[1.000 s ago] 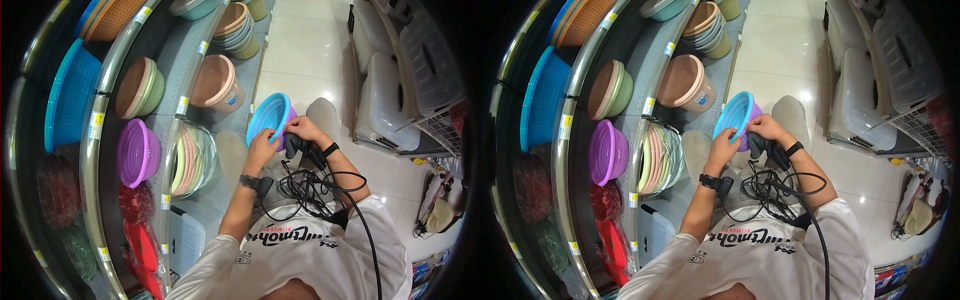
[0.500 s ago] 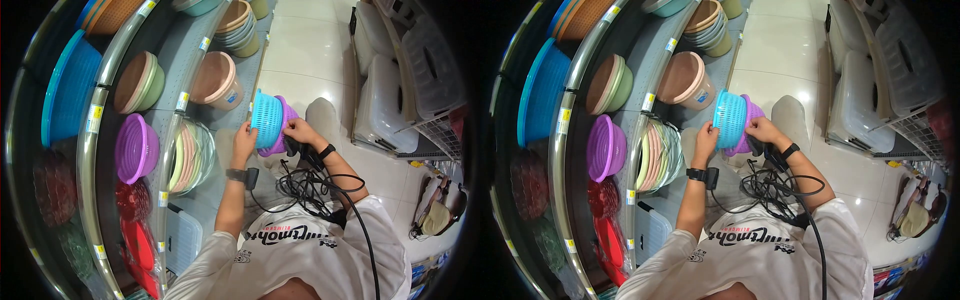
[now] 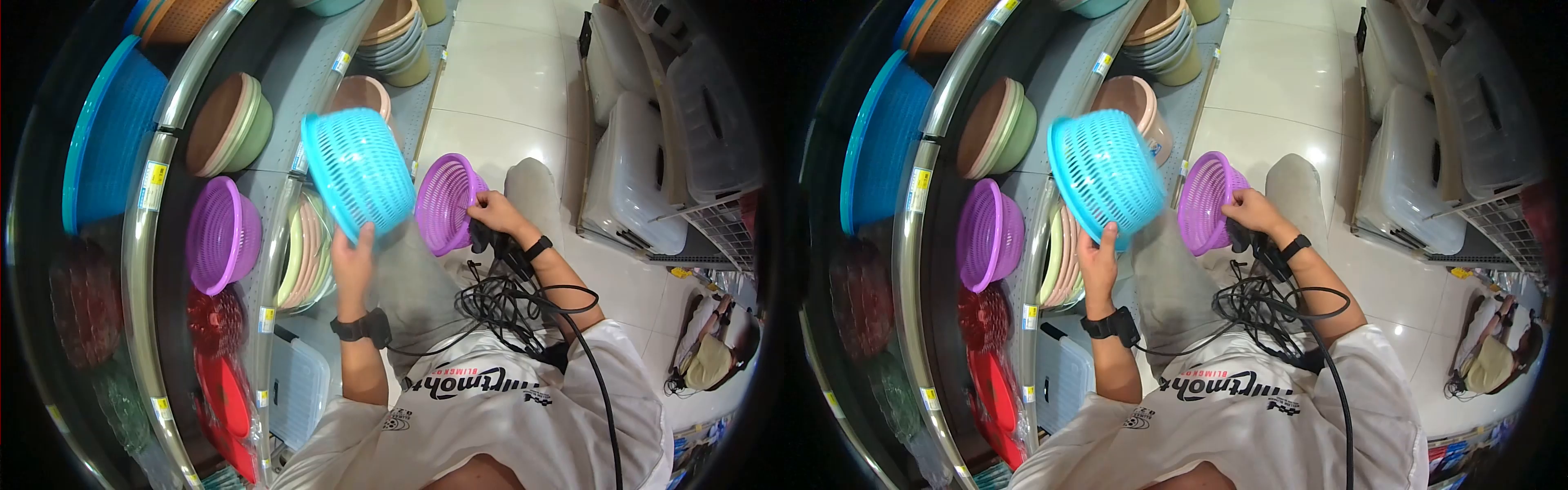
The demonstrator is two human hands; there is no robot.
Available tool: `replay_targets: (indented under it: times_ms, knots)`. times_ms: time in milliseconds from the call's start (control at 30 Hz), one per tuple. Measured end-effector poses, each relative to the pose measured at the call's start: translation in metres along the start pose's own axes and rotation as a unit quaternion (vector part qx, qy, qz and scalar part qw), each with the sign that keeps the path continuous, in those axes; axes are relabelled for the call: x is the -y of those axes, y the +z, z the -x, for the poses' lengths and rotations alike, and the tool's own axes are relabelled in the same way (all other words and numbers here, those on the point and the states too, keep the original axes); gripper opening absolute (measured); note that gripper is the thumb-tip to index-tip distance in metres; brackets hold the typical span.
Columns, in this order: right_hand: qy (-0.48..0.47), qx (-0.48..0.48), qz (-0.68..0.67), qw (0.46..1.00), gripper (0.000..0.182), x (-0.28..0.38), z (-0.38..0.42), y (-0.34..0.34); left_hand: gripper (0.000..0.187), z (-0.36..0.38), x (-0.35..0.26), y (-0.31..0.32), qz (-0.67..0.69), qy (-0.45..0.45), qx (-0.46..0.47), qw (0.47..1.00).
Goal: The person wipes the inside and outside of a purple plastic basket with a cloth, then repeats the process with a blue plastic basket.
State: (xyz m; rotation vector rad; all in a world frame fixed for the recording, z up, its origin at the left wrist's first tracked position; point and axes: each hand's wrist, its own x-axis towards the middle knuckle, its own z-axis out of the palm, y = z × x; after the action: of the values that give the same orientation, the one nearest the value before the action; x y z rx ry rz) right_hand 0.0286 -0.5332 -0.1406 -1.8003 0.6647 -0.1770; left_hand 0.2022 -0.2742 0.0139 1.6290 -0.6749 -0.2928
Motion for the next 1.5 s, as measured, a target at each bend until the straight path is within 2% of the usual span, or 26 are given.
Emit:
replay_targets:
  times_ms: [33,67,100,167,200,233,300,600,700,833,967,1067,1167,1233,1300,1367,1433,1500]
  knots:
    - [0.004,0.0,-0.001,1.0,0.033,0.001,0.0,0.001,0.023,0.001,-0.01,-0.002,-0.084,0.045,0.018,0.995]
    - [0.009,-0.002,-0.002,1.0,0.031,0.003,0.001,0.001,0.025,0.0,-0.034,-0.001,-0.206,0.135,0.027,0.969]
    - [0.008,-0.001,-0.001,1.0,0.031,0.005,0.001,0.001,0.025,-0.001,-0.044,-0.004,-0.206,0.135,0.025,0.969]
    - [0.013,0.004,0.001,1.0,0.031,0.009,0.003,0.0,0.035,-0.003,-0.056,-0.018,-0.361,0.258,0.032,0.896]
    - [0.014,0.002,0.001,1.0,0.031,0.006,0.002,0.0,0.042,-0.005,-0.059,-0.023,-0.347,0.27,0.013,0.898]
    - [0.011,0.005,-0.002,1.0,0.034,0.001,0.0,0.002,0.042,-0.007,-0.065,-0.027,-0.346,0.271,0.016,0.898]
    - [0.008,0.009,-0.005,1.0,0.037,-0.006,-0.001,0.006,0.042,-0.009,-0.079,-0.038,-0.417,0.314,-0.012,0.853]
    - [0.021,0.008,-0.012,1.0,0.032,0.01,0.005,0.002,0.051,-0.005,-0.092,-0.086,-0.482,0.25,-0.133,0.829]
    - [0.018,0.009,0.0,1.0,0.034,0.01,0.004,0.002,0.048,-0.002,-0.093,-0.092,-0.513,0.262,-0.157,0.802]
    - [0.024,0.013,0.007,1.0,0.034,0.009,0.003,0.002,0.048,-0.004,-0.089,-0.097,-0.502,0.275,-0.192,0.798]
    - [0.022,0.007,0.006,1.0,0.034,0.007,0.003,0.002,0.054,-0.005,-0.089,-0.103,-0.5,0.299,-0.25,0.773]
    - [0.018,0.006,0.001,1.0,0.034,0.008,0.004,0.002,0.053,-0.008,-0.088,-0.115,-0.519,0.287,-0.341,0.729]
    - [0.024,0.007,-0.008,1.0,0.033,0.008,0.003,0.003,0.05,-0.011,-0.08,-0.132,-0.508,0.274,-0.375,0.725]
    - [0.022,0.008,-0.011,1.0,0.033,0.006,0.002,0.004,0.048,-0.013,-0.074,-0.15,-0.516,0.261,-0.372,0.726]
    - [0.02,0.009,-0.015,1.0,0.033,0.003,0.001,0.005,0.048,-0.015,-0.072,-0.163,-0.552,0.247,-0.384,0.698]
    - [0.021,0.016,-0.005,1.0,0.037,0.001,-0.001,0.005,0.052,-0.018,-0.071,-0.171,-0.565,0.215,-0.373,0.704]
    - [0.02,0.014,-0.002,1.0,0.037,0.002,0.0,0.005,0.055,-0.023,-0.068,-0.173,-0.606,0.158,-0.375,0.683]
    - [0.02,0.011,0.001,1.0,0.037,0.003,0.0,0.005,0.054,-0.023,-0.065,-0.175,-0.61,0.146,-0.381,0.68]
